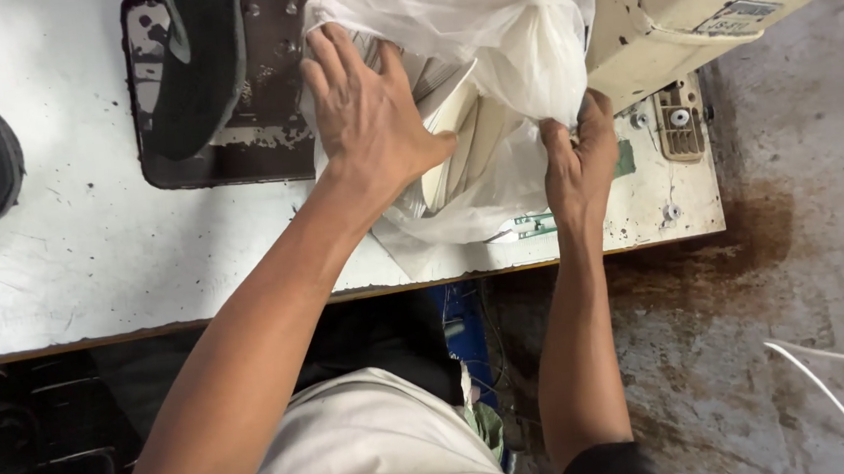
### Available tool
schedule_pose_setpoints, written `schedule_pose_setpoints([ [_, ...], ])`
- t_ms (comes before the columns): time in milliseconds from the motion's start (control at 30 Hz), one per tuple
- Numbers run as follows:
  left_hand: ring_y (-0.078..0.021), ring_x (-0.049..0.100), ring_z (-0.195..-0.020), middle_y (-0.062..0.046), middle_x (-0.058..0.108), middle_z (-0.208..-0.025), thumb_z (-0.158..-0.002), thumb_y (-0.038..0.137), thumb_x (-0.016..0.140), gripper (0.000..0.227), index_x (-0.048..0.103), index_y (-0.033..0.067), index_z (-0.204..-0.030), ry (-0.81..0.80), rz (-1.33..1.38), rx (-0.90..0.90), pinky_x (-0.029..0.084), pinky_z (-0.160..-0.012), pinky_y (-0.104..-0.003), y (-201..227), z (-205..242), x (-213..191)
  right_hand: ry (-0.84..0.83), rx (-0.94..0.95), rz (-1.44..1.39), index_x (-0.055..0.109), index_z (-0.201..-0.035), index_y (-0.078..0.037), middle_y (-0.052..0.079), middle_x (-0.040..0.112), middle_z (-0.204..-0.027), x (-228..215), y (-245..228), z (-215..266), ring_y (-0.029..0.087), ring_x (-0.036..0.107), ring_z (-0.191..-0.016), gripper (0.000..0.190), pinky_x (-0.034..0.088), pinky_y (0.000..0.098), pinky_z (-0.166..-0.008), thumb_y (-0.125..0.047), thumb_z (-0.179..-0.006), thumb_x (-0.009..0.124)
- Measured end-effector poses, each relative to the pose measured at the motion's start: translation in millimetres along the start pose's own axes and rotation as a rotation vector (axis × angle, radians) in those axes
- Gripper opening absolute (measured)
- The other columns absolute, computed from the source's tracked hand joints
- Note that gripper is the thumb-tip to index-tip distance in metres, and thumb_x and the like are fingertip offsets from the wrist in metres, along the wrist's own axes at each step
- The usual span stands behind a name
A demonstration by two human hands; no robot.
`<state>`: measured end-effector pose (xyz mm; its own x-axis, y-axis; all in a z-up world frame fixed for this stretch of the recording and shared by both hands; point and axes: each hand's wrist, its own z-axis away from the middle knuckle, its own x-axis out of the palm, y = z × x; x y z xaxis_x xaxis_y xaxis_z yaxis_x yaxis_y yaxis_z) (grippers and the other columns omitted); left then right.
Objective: The person assembles black slipper-like footwear by inserting white insoles into the uppers. They repeatedly pick up slipper uppers from a stack, insert an insole, and place the assembled slipper onto a sewing machine table. The person also handles a plastic bag containing insoles and stacks finished slippers on the table.
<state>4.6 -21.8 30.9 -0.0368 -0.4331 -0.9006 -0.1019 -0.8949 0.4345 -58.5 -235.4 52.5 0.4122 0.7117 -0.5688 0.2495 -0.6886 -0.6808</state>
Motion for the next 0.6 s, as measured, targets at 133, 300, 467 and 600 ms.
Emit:
schedule_pose_setpoints([
  [133,-0.0625,0.018,-0.142,-0.047,0.026,-0.147,-0.047,0.059,0.095,0.127,0.043,-0.0093,-0.141,-0.093,0.017,-0.027,0.021,-0.116,-0.068,-2.4,-16.8,-1.2,-0.110,0.203,-0.088,0.068,-0.114,0.006,0.010,0.066,-0.092,4.2,21.2,-0.9,0.020,0.059,-0.078,0.037,0.051,0.0344,-0.073,-0.023,-0.093,0.062],
  [300,-0.0600,0.024,-0.138,-0.040,0.032,-0.144,-0.046,0.045,0.097,0.128,0.036,-0.0120,-0.143,0.044,0.158,-0.051,0.035,-0.105,-0.071,-4.2,-18.9,10.1,-0.014,0.346,-0.611,0.068,-0.116,0.009,0.015,0.070,-0.101,2.5,29.2,-10.8,0.022,0.066,-0.085,0.030,0.058,0.0365,-0.078,-0.015,-0.099,0.063],
  [467,-0.0524,0.031,-0.140,-0.036,0.035,-0.144,-0.053,0.055,0.099,0.129,0.034,-0.0089,-0.144,0.124,0.209,-0.096,0.041,-0.099,-0.073,-6.0,-5.4,9.3,0.108,0.558,-1.038,0.062,-0.118,0.008,0.017,0.069,-0.103,-2.7,20.6,-19.1,0.024,0.070,-0.089,0.034,0.063,0.0370,-0.077,-0.018,-0.098,0.061],
  [600,-0.0523,0.036,-0.137,-0.037,0.036,-0.144,-0.048,0.058,0.101,0.134,0.033,-0.0078,-0.143,0.177,0.219,-0.069,0.044,-0.105,-0.067,-11.6,-10.5,21.2,0.067,0.654,-0.899,0.059,-0.124,0.003,0.017,0.070,-0.108,-6.8,20.0,-8.3,0.026,0.072,-0.093,0.041,0.065,0.0386,-0.080,-0.020,-0.091,0.064],
])
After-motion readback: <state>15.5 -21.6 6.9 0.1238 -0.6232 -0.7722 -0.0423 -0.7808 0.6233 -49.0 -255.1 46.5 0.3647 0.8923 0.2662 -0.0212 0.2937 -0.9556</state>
